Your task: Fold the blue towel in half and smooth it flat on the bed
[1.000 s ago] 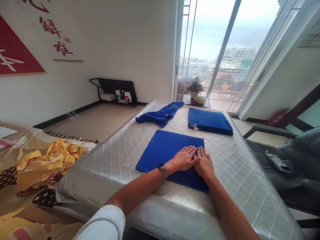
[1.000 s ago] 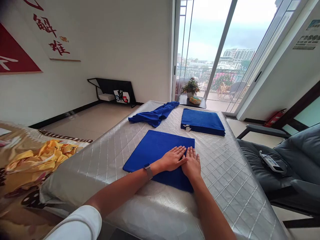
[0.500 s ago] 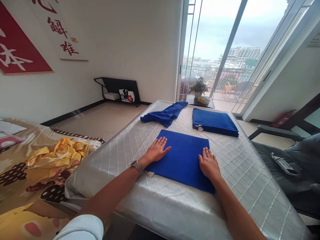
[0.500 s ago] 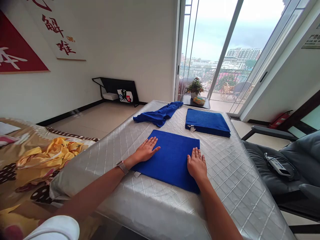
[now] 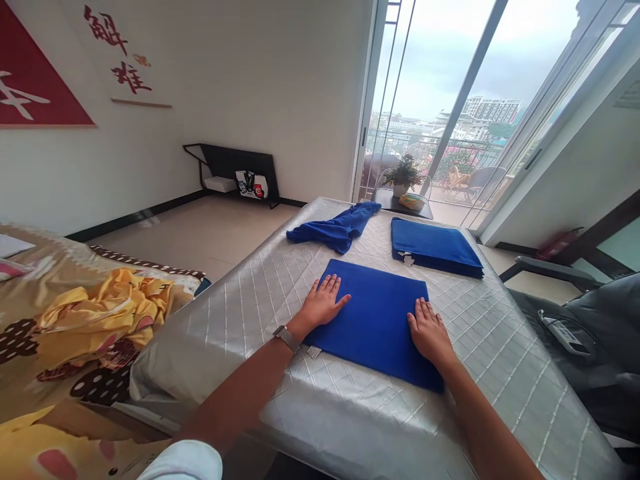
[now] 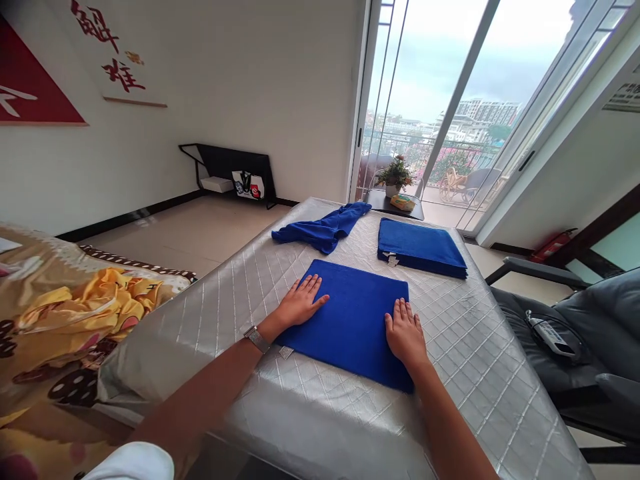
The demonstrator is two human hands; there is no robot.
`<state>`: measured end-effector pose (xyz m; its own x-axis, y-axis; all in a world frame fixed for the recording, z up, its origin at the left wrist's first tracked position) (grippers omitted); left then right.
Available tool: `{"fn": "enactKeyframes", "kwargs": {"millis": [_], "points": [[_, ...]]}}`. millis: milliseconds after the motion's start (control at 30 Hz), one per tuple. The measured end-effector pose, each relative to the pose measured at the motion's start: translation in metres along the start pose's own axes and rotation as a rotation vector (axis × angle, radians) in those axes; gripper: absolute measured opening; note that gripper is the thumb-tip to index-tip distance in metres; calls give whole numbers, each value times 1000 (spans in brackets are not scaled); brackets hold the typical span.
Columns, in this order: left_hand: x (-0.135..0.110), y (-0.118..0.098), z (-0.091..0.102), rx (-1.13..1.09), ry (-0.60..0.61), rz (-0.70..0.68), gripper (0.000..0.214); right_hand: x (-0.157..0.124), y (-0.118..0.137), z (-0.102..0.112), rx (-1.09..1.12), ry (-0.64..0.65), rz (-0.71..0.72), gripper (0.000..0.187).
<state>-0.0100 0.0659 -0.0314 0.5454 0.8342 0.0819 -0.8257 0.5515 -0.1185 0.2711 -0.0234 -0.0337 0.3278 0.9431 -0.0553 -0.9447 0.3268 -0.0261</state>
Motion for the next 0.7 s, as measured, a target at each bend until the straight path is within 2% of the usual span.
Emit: {"fn": "enactKeyframes", "kwargs": {"millis": [200,367,600,700], "points": [[-1,0,1,-25,3,-1,79,10,-1,15,-127,89,-1,64],[-3,-1,1,-30,-14,-7,77,29,6,30,-89,40,-29,64],[-1,8,-3,-22,-27,7,79,38,7,6,30,-26,-37,65],[1,16,-4,-15,-21,41,81,37,5,4,66,-35,-25,65]]}}
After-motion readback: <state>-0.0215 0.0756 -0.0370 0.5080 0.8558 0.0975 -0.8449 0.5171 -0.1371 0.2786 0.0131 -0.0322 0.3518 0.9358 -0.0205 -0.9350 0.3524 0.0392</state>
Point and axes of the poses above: each hand's wrist, its own x-axis towards the middle knuckle, its own z-axis out of the back of the hand, y = z × x, the point moved 3 cm from there along x, towards the middle knuckle, and after that the axes turned 7 degrees about -z, right-handed, at the moved point
